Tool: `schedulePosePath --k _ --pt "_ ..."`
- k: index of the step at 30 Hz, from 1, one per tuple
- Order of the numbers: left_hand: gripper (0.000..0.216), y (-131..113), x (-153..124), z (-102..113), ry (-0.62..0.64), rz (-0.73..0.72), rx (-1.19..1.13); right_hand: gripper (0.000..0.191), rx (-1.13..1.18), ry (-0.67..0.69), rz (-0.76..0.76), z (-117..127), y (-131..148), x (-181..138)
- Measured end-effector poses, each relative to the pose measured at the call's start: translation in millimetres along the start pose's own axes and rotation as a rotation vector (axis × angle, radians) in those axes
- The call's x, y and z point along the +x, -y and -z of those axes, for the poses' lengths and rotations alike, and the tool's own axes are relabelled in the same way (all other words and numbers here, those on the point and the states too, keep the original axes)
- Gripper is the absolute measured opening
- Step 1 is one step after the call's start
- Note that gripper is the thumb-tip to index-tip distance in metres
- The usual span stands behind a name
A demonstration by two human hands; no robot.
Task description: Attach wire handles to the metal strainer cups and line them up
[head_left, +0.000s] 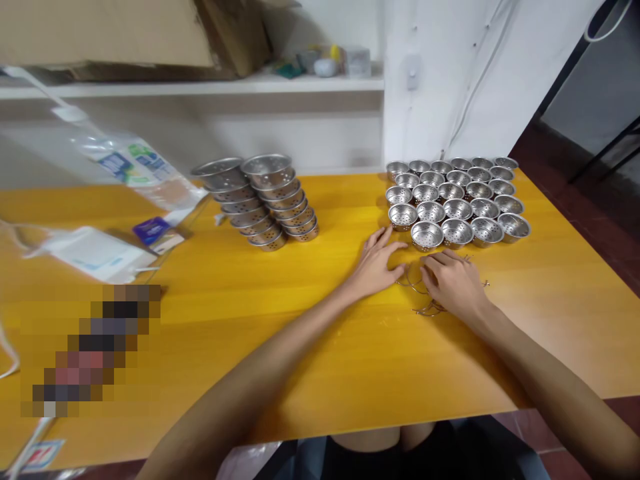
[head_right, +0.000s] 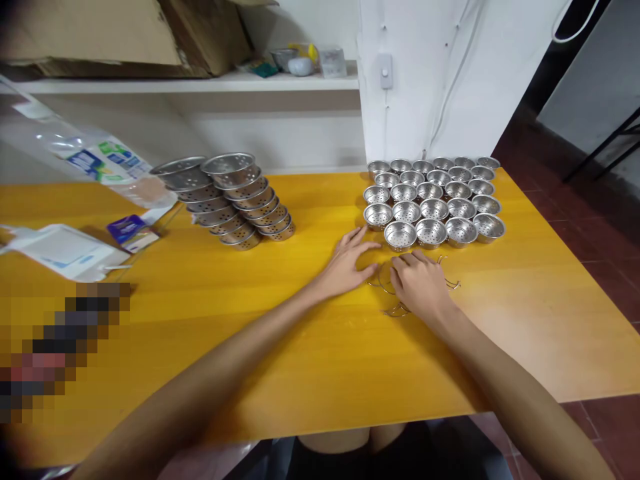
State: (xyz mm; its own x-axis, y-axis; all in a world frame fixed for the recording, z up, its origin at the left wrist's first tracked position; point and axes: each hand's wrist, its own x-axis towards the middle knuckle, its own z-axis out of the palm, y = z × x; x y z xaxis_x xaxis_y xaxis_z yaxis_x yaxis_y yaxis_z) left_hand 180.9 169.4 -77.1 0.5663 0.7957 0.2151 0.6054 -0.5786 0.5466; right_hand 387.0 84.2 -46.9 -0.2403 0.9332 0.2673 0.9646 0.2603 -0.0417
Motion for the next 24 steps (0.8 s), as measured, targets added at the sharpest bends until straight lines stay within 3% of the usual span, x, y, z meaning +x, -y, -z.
schedulePosePath --k 5,13,19,24 --pt "0.028 2 0 -4 -0.083 0.025 -0.105 0.025 0.028 -0.014 -0.004 -7 -1 0" --pt "0.034 22 10 6 -0.249 0.068 -0.187 0.024 0.016 -0.105 -0.021 -8 -4 -2" --pt "0.040 40 10 9 -0.261 0.088 -0.237 0.030 0.058 -0.327 -0.103 -4 -15 -1" --pt "0.036 36 7 5 -0.241 0.068 -0.206 0.030 0.092 -0.283 -0.085 -5 -17 1"
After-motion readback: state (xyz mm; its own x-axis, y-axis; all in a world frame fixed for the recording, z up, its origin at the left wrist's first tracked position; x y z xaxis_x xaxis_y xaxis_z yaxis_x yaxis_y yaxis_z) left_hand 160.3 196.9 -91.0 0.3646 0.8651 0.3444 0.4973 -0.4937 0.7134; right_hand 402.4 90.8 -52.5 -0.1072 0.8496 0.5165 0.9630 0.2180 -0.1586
